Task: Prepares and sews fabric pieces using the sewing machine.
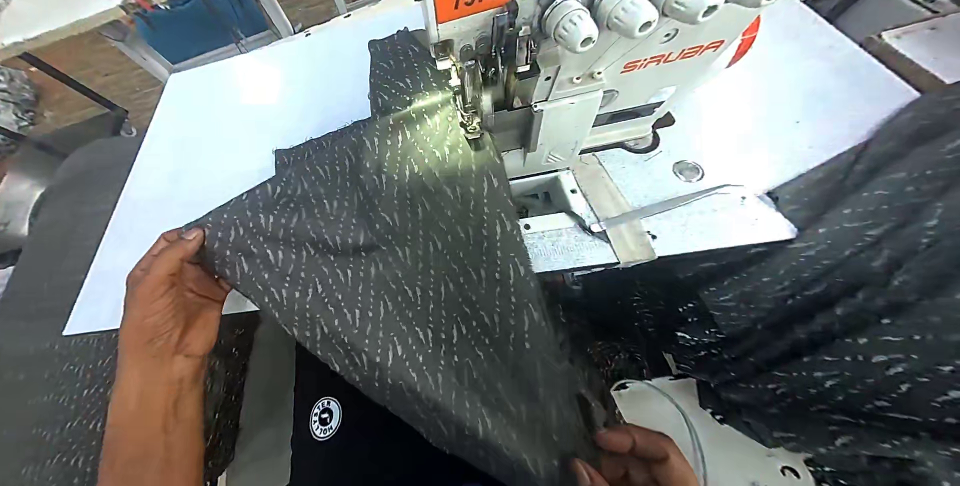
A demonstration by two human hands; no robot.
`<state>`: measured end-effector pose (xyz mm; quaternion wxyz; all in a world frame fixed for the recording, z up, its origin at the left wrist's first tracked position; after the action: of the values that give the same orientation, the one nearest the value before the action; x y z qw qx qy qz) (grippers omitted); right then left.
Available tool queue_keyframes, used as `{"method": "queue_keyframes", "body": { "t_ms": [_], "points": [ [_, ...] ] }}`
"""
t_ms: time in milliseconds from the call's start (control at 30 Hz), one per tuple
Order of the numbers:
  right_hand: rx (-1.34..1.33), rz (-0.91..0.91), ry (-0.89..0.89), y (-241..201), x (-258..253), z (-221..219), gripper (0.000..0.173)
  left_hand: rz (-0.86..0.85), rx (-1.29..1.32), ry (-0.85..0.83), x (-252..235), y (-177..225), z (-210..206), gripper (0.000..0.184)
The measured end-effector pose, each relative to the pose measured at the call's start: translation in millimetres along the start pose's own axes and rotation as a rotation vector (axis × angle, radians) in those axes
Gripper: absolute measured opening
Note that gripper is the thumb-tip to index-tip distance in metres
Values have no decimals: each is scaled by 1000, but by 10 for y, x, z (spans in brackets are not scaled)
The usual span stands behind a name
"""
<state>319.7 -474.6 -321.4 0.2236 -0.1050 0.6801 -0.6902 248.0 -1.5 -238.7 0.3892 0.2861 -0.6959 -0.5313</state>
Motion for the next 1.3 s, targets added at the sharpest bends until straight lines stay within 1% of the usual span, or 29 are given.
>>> {"method": "queue_keyframes", "body": {
  "t_ms": [133,267,467,533,633,700,733,800,833,867,900,933,1000,1067,1100,1167,1233,1300],
  "points": [
    [-10,38,-13,-75,-281,-118,30,-33,7,26,-216,147,-52,15],
    [17,71,1,-183,-588,-198,30,-82,-18,5,-450,360,-169,12],
    [-25,246,43,-265,-1061,-352,23,-168,-13,7,-738,723,-327,10],
    [-54,266,70,-272,-1159,-390,23,-201,-27,-5,-850,839,-352,10],
    [-32,232,79,-239,-1216,-398,25,-299,-100,-48,-1032,1003,-448,7],
    [-22,180,-13,-136,-1167,-426,29,-370,-295,-27,-1001,1052,-525,5],
    [-24,161,-88,-87,-1104,-433,29,-407,-448,7,-903,1051,-538,16],
    [38,137,-229,13,-940,-366,25,-487,-752,16,-550,953,-552,54],
    [97,139,-272,62,-873,-286,20,-530,-848,11,-324,839,-568,63],
    [151,140,-295,98,-798,-186,16,-581,-884,-12,-89,665,-588,65],
    [193,140,-308,96,-723,-84,14,-621,-879,-62,171,436,-613,64],
    [226,146,-312,56,-678,17,16,-639,-862,-136,437,188,-666,61],
    [263,126,-311,-62,-588,172,29,-608,-857,-296,944,-299,-784,56],
    [251,58,-328,-101,-532,241,41,-559,-870,-456,1395,-674,-945,50],
    [221,8,-338,-86,-494,249,45,-545,-855,-525,1610,-806,-1040,46],
    [172,-70,-346,-58,-410,243,47,-537,-814,-637,1990,-970,-1242,38],
    [119,-95,-336,-59,-360,212,45,-548,-777,-713,2265,-1052,-1433,33],
    [98,-77,-321,-76,-323,174,43,-585,-793,-737,2402,-1104,-1585,30]
  ]
}}
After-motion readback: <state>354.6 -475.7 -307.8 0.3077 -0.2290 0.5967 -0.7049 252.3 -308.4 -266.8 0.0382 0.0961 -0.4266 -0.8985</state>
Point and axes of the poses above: each hand's wrist, its own x-axis away from the middle knuckle, its own z-axis out of the back of the hand, y = z × x, the point moved 8 cm from there along -x, towards the middle knuckle, and after that the axes turned 10 degrees about z, right-handed, at the moved point
